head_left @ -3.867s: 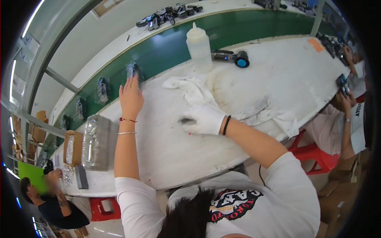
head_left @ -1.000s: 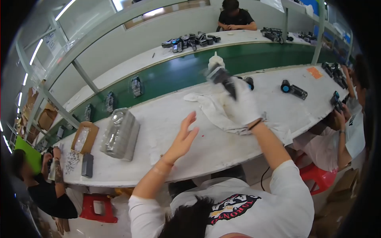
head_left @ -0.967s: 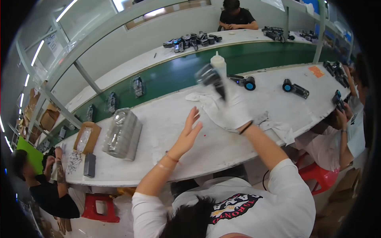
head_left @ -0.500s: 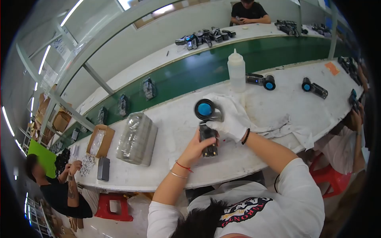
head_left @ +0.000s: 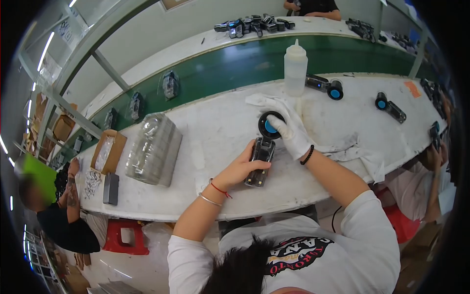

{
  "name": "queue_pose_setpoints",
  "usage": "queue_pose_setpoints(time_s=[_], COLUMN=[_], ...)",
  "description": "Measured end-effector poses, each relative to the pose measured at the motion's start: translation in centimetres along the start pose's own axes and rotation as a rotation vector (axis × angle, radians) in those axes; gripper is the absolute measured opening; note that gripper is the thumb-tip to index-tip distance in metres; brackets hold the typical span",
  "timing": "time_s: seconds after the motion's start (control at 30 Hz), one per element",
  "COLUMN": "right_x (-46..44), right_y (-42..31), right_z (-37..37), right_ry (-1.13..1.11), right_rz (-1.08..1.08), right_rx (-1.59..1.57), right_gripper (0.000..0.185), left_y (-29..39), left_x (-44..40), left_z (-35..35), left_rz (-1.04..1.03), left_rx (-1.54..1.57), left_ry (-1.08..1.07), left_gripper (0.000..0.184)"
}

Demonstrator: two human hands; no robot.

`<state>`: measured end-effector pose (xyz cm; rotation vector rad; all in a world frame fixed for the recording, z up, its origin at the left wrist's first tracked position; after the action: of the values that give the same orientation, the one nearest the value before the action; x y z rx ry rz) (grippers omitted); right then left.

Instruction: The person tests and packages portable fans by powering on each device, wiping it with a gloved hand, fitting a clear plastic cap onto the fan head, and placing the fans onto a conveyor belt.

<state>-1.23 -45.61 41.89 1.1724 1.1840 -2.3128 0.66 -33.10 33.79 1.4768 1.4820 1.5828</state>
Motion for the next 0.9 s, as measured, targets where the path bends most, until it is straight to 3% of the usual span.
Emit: queue_pose_setpoints(time_s=[0.07,0.13,0.23,0.3,0.33,0.43,0.5,0.57,0.6,0.7,0.77,0.83,0.9], right_x=[0.0,-0.9,-0.7,-0.3,0.6,1.1,3.4,3.9,3.0,1.6,1.4,0.6,-0.2], right_y=[0.4,-1.9,-1.2,0.4,3.1,5.1,6.1,7.1,6.4,4.6,4.4,3.2,1.1], right_z=[-0.1,-0.1,-0.3,-0.6,-0.7,-1.2,-1.1,-1.6,-1.5,-1.1,-1.0,-0.8,-0.8], right_ry=[0.009,-0.094,-0.166,-0.157,-0.121,-0.055,0.004,-0.024,-0.067,-0.098,-0.092,-0.131,-0.159], right_rz=[-0.079,0.107,0.109,0.059,-0.143,-0.332,-0.747,-0.673,-0.534,-0.332,-0.283,-0.092,-0.001], right_rx=[-0.093,0.093,0.041,0.066,-0.004,-0.14,-0.294,-0.235,-0.143,-0.029,-0.014,0.136,0.196], right_gripper=[0.05,0.059,0.064,0.054,0.049,0.041,0.045,0.047,0.045,0.041,0.039,0.036,0.035], left_y=[-0.1,0.0,-1.0,-0.3,0.5,2.7,2.7,2.5,2.3,0.8,0.9,1.0,2.5], left_x=[0.2,0.5,1.2,0.4,0.2,2.2,2.2,2.3,2.3,1.8,1.7,2.1,2.6], left_z=[0.2,-0.1,0.1,1.1,1.5,2.8,2.4,2.9,3.4,5.8,5.8,5.4,5.2], left_rz=[0.034,0.039,0.278,0.13,0.032,-0.157,-0.162,-0.128,-0.129,-0.03,-0.043,-0.049,-0.193], left_rx=[0.043,0.21,0.329,0.301,0.295,0.224,0.19,0.015,0.014,0.383,0.442,0.502,0.446], left_ry=[-0.004,-0.092,-0.132,-0.05,-0.033,0.076,0.122,0.294,0.293,0.209,0.221,0.233,0.277], left_gripper=[0.046,0.035,0.051,0.054,0.055,0.059,0.057,0.053,0.053,0.046,0.045,0.045,0.038])
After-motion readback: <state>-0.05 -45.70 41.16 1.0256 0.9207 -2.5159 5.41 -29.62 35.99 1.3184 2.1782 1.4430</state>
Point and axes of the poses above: each hand's wrist, its own x-axis away from the middle knuckle, its own z-axis out of the back of the hand, y = z × x, the point moved 9 cm from there along -x, towards the middle knuckle, and after that the axes turned 12 degrees about z, right-handed, at the moved point
